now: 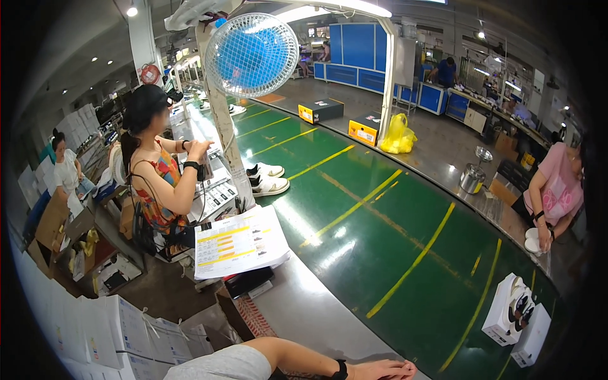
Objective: The recorder is labeling shoe boxes and placing shoes inside them on a conveyor belt.
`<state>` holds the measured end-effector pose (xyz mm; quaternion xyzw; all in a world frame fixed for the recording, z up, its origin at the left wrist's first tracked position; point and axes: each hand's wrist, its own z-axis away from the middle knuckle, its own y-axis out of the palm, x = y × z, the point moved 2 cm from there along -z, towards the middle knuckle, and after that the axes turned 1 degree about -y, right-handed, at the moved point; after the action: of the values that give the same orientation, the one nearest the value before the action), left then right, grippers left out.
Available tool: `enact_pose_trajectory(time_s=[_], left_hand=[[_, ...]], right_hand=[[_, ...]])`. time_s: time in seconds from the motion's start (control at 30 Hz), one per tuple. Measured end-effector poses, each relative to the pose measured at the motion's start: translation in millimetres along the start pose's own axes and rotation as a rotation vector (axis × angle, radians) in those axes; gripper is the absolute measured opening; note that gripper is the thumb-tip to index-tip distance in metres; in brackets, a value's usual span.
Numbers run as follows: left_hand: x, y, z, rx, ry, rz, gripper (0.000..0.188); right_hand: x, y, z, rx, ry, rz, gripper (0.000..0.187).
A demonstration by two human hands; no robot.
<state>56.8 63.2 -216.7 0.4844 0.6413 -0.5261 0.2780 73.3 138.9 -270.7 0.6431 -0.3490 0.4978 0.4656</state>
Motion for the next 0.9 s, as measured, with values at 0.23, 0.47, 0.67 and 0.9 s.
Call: enact_pose_trajectory(time_s=[0.23, 0.47, 0.67, 0.9], left_hand=[[-3, -2, 1, -0.001, 0.000, -0.001, 0.059], [-21, -16, -2, -0.025, -0.032, 0.280, 0.060], [-35, -30, -11, 0.033, 0.001, 0.276, 0.054], [-5, -13, -3, 0.083, -0.102, 0.050, 0.060]], right_hand=[[-11, 14, 3, 0.048, 0.015, -0.012, 0.017], [-3, -20, 24, -0.039, 0.003, 0.053, 0.016], [95, -79, 51, -0.213, 0.204, 0.155, 0.019], [204, -256, 76, -0.621, -0.126, 0.124, 0.020]])
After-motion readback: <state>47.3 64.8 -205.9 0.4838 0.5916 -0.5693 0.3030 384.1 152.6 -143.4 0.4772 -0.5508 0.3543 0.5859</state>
